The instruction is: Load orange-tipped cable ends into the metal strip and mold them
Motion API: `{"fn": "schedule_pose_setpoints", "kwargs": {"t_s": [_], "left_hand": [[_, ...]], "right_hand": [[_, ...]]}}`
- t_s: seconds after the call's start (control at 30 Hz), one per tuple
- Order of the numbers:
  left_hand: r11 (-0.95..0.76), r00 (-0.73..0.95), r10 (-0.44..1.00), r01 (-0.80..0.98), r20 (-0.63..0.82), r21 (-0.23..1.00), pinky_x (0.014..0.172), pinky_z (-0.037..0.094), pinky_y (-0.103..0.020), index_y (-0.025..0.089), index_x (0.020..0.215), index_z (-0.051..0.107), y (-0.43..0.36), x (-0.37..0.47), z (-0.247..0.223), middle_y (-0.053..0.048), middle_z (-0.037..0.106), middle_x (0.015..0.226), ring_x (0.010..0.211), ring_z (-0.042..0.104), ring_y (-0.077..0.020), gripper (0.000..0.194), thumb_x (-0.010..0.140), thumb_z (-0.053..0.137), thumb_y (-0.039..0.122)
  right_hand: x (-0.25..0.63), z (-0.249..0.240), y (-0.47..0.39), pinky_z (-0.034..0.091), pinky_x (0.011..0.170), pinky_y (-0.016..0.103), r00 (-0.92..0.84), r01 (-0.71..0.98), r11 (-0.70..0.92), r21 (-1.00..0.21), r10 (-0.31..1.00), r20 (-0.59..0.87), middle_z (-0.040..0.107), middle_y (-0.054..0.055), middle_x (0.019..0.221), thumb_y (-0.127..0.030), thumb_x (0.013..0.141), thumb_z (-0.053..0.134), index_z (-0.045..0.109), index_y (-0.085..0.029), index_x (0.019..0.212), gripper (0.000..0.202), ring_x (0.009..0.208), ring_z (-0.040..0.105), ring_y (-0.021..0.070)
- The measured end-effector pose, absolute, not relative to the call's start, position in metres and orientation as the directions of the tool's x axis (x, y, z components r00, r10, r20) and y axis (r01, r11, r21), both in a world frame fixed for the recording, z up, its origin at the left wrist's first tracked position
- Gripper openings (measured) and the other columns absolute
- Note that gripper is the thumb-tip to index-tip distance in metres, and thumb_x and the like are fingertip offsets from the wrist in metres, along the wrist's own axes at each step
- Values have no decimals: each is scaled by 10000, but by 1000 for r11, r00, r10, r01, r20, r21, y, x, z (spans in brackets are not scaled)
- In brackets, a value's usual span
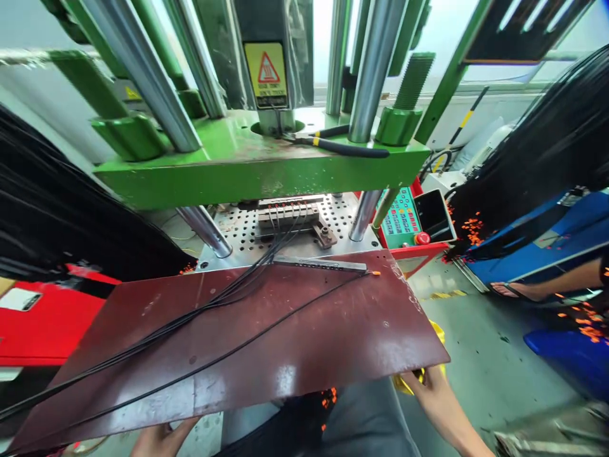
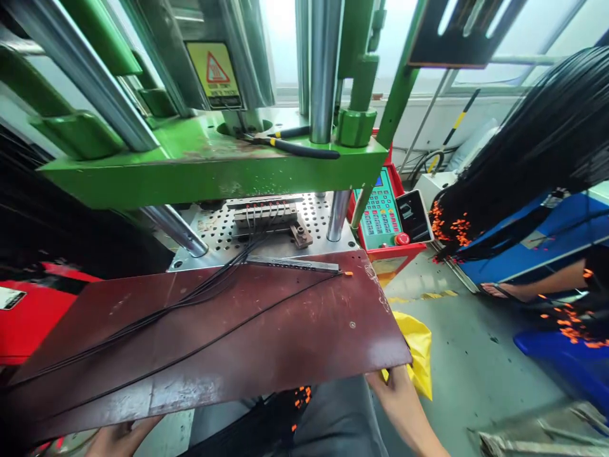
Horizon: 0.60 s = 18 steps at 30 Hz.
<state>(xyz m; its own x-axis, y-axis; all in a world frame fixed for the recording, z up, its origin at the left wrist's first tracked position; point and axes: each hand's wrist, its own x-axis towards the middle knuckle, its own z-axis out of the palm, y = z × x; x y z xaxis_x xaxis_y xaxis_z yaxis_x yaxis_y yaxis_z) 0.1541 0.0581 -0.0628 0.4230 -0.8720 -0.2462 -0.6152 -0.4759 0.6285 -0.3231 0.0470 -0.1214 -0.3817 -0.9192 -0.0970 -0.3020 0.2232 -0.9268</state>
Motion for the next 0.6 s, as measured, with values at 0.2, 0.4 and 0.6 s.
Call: {"fn": "schedule_pose_setpoints", "kwargs": {"t_s": [0.2, 0.4, 0.6], "left_hand": [[-412, 541, -832, -451, -125, 792, 925, 530, -471, 213, 787, 667, 65, 171, -91, -94, 757, 925, 1029, 666, -394, 641, 432, 718, 745], [-405, 510, -846, -421, -157, 812, 841, 566, -458, 187, 782, 699, 75, 195, -129, -109, 760, 886, 912, 694, -381, 579, 493, 751, 686], [-378, 437, -883, -440, -173, 815, 912, 536, -452, 171, 868, 700, 82, 197, -129, -108, 757, 909, 948, 687, -351, 532, 624, 737, 642]], "right_hand": [[-334, -125, 38, 589, 716, 385, -319, -374, 231, -898, -941, -109, 731, 113, 842, -616, 628, 708, 667, -174, 839, 491, 850, 688, 310], [-335, -125, 36, 577, 683, 351, -372, -459, 184, -869, -928, 0, 730, 120, 860, -556, 637, 686, 689, -178, 778, 404, 931, 674, 339], [-331, -122, 39, 564, 638, 321, -381, -442, 175, -880, -925, 7, 708, 99, 740, -541, 642, 684, 684, -175, 774, 389, 851, 681, 306]]}}
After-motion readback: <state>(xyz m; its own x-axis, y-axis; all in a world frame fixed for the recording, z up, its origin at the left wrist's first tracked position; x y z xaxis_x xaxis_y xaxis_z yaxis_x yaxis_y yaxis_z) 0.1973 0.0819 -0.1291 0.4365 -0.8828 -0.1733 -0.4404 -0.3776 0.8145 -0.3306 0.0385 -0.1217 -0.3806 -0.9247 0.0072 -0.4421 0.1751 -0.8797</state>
